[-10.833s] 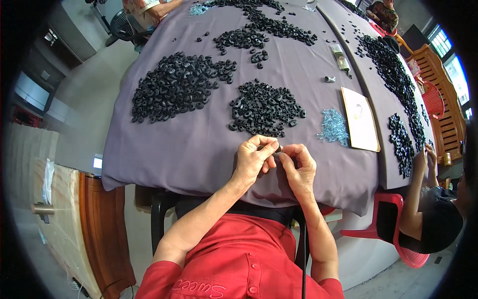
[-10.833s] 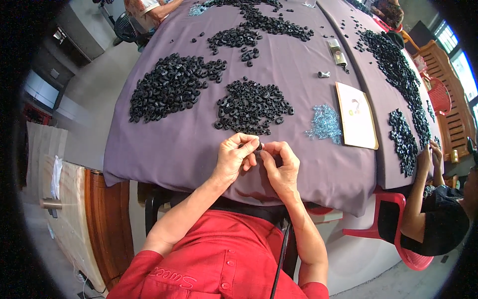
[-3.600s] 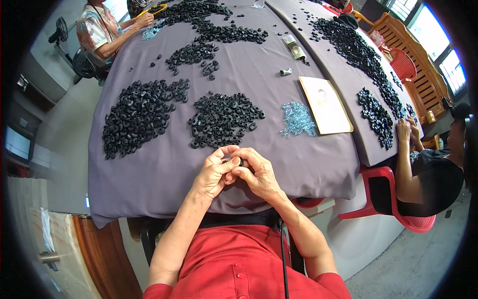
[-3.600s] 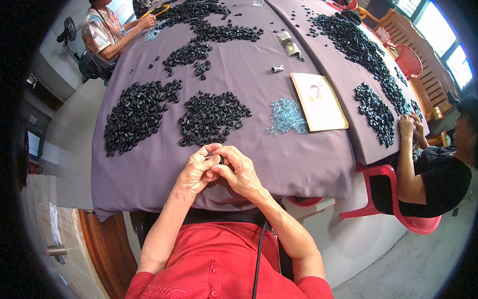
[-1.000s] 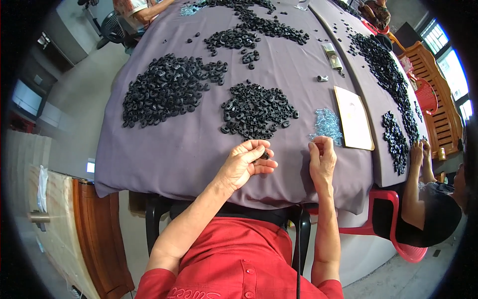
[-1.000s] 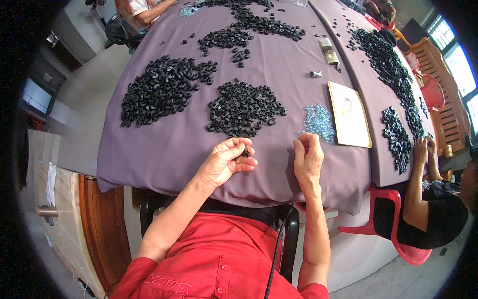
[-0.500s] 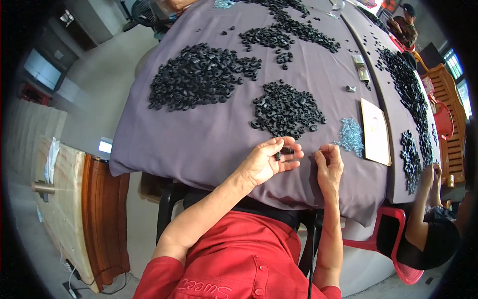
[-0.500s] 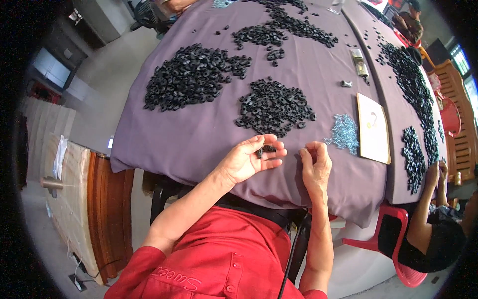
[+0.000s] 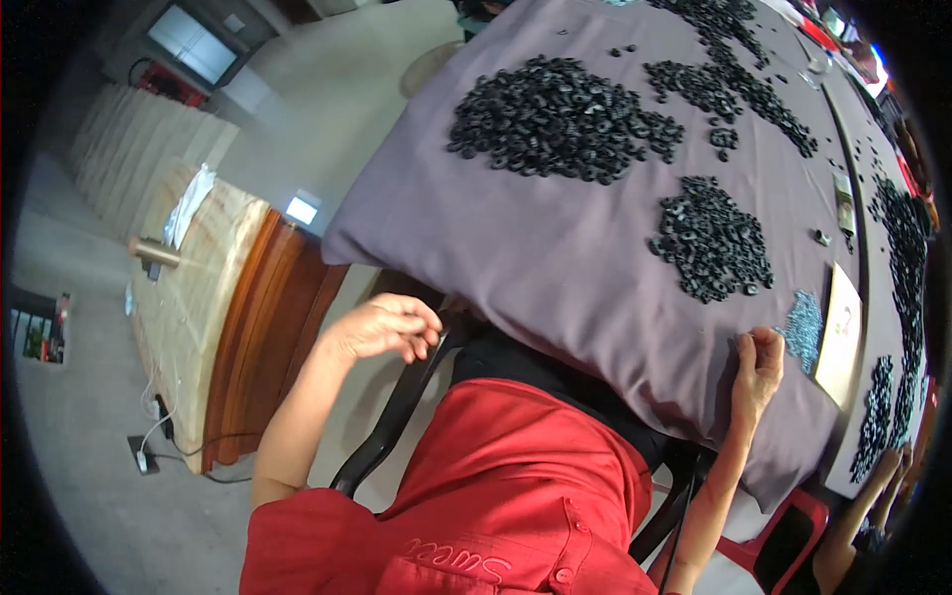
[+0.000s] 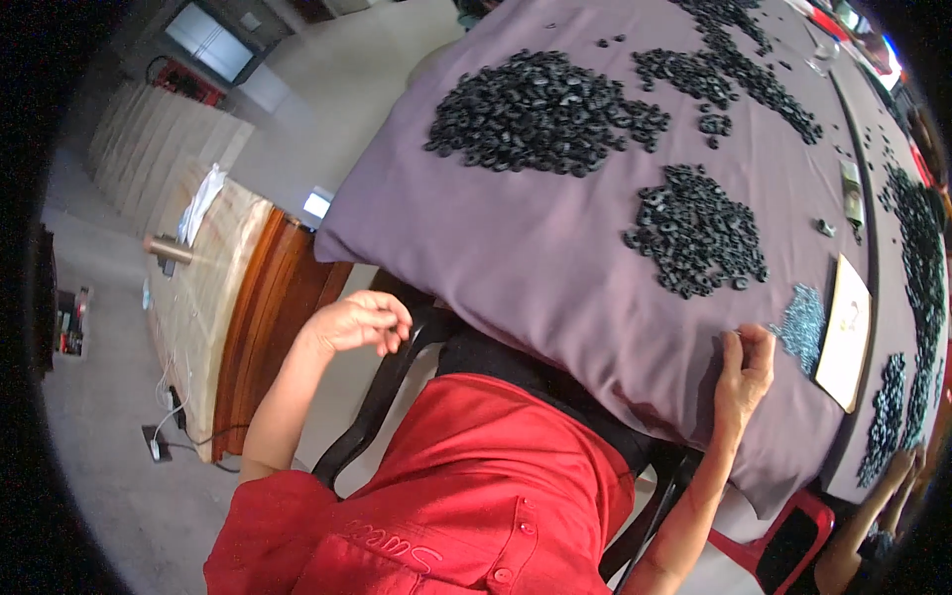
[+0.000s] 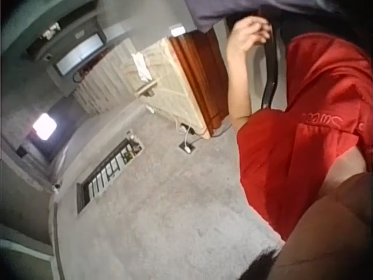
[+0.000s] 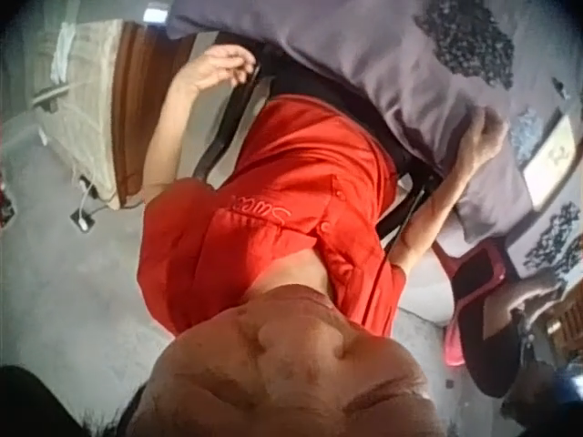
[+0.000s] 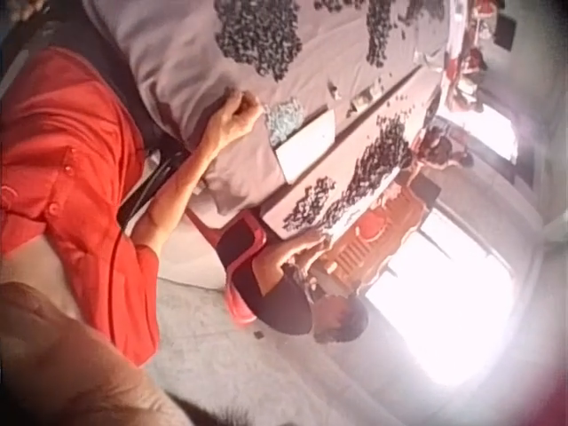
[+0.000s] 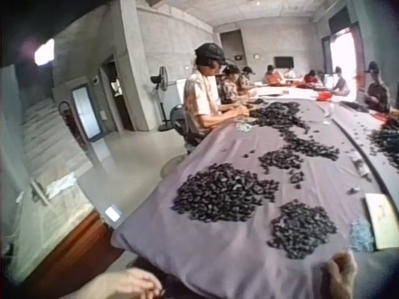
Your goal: The person assembles small black plastic components by hand, inserting metal pins or clips into them.
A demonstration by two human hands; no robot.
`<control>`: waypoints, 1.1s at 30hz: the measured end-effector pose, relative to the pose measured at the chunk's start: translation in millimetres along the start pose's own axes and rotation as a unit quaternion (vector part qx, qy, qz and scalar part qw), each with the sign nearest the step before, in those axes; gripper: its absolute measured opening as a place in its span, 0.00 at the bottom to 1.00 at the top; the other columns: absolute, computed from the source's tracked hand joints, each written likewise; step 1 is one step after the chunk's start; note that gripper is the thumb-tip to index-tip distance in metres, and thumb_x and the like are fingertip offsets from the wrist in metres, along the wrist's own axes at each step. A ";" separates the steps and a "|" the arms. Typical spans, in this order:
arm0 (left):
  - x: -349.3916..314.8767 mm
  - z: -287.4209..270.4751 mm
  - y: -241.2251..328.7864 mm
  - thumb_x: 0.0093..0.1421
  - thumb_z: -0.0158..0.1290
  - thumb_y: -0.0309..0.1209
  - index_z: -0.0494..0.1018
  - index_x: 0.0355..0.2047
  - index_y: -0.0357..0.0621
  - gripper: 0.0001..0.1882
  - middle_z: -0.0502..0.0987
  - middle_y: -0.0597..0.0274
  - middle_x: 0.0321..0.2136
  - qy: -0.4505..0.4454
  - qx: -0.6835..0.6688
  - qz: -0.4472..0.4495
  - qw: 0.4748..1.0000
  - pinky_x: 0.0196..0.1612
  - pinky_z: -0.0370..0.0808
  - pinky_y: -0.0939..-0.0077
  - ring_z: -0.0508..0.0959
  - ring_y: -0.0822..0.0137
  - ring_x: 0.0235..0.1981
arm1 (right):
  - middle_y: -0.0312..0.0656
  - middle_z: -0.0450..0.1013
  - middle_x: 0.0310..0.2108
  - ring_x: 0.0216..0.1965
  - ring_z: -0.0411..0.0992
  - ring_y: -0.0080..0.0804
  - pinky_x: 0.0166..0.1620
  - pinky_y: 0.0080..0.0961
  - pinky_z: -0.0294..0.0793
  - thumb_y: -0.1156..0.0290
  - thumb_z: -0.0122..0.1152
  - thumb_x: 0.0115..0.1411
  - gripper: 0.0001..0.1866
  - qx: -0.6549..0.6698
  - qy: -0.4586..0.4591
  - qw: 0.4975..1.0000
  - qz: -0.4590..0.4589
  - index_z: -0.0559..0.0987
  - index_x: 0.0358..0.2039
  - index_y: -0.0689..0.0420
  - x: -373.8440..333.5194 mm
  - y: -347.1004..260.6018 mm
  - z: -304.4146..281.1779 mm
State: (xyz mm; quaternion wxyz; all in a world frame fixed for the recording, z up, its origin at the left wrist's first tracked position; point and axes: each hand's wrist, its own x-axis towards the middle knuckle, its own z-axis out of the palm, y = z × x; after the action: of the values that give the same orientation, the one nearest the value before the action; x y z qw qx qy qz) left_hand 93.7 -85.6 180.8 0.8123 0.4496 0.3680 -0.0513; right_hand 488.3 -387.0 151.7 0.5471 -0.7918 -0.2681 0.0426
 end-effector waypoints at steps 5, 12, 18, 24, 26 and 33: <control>14.9 -84.2 -48.0 0.58 0.43 0.23 0.69 0.39 0.34 0.09 0.73 0.53 0.35 0.278 -0.031 0.041 0.959 0.41 0.76 0.62 0.76 0.57 0.38 | 0.30 0.66 0.28 0.31 0.64 0.15 0.38 0.13 0.65 0.78 0.55 0.56 0.04 0.005 -0.001 1.000 -0.004 0.70 0.32 0.60 0.4 -0.5 -1.8; 79.7 -116.9 -72.8 0.51 0.52 0.27 0.66 0.49 0.35 0.23 0.70 0.54 0.47 0.375 0.124 0.127 0.910 0.53 0.61 0.65 0.68 0.60 0.49 | 0.31 0.65 0.26 0.29 0.63 0.15 0.36 0.12 0.64 0.79 0.55 0.54 0.04 -0.031 0.009 0.999 -0.010 0.70 0.31 0.60 -1.2 -5.5 1.0; 60.3 -80.9 -54.1 0.51 0.51 0.28 0.70 0.44 0.33 0.19 0.73 0.49 0.45 0.305 0.341 0.057 0.887 0.52 0.64 0.70 0.71 0.59 0.48 | 0.35 0.68 0.24 0.28 0.64 0.20 0.35 0.17 0.66 0.79 0.55 0.53 0.05 0.038 0.047 0.998 0.003 0.72 0.32 0.60 -0.4 -12.1 6.5; 15.2 19.1 11.9 0.53 0.50 0.32 0.72 0.39 0.32 0.16 0.75 0.45 0.37 0.188 0.544 0.023 0.818 0.44 0.70 0.66 0.75 0.54 0.41 | 0.36 0.67 0.25 0.28 0.65 0.21 0.34 0.16 0.65 0.81 0.51 0.54 0.05 0.048 0.042 0.998 -0.023 0.73 0.32 0.61 -0.2 -7.2 0.8; 7.6 60.1 39.3 0.53 0.50 0.33 0.73 0.35 0.35 0.13 0.77 0.51 0.28 0.186 0.603 0.029 0.776 0.36 0.71 0.68 0.77 0.60 0.31 | 0.36 0.67 0.25 0.28 0.65 0.21 0.34 0.16 0.65 0.81 0.50 0.55 0.05 0.074 0.043 0.996 -0.018 0.73 0.32 0.62 0.8 -6.8 -0.9; 50.2 152.2 72.7 0.56 0.51 0.31 0.73 0.31 0.36 0.09 0.74 0.59 0.20 0.081 0.509 0.204 0.833 0.25 0.68 0.77 0.71 0.73 0.20 | 0.37 0.66 0.24 0.25 0.64 0.21 0.31 0.17 0.65 0.81 0.52 0.54 0.05 0.066 0.035 0.997 -0.022 0.74 0.33 0.62 3.2 -11.6 -4.0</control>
State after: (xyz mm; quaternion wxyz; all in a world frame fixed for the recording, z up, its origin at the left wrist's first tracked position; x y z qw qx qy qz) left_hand 244.1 -147.1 248.3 0.4282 0.8667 0.2542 -0.0277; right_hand 488.1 -385.8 164.3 0.6081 -0.7488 -0.2627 0.0201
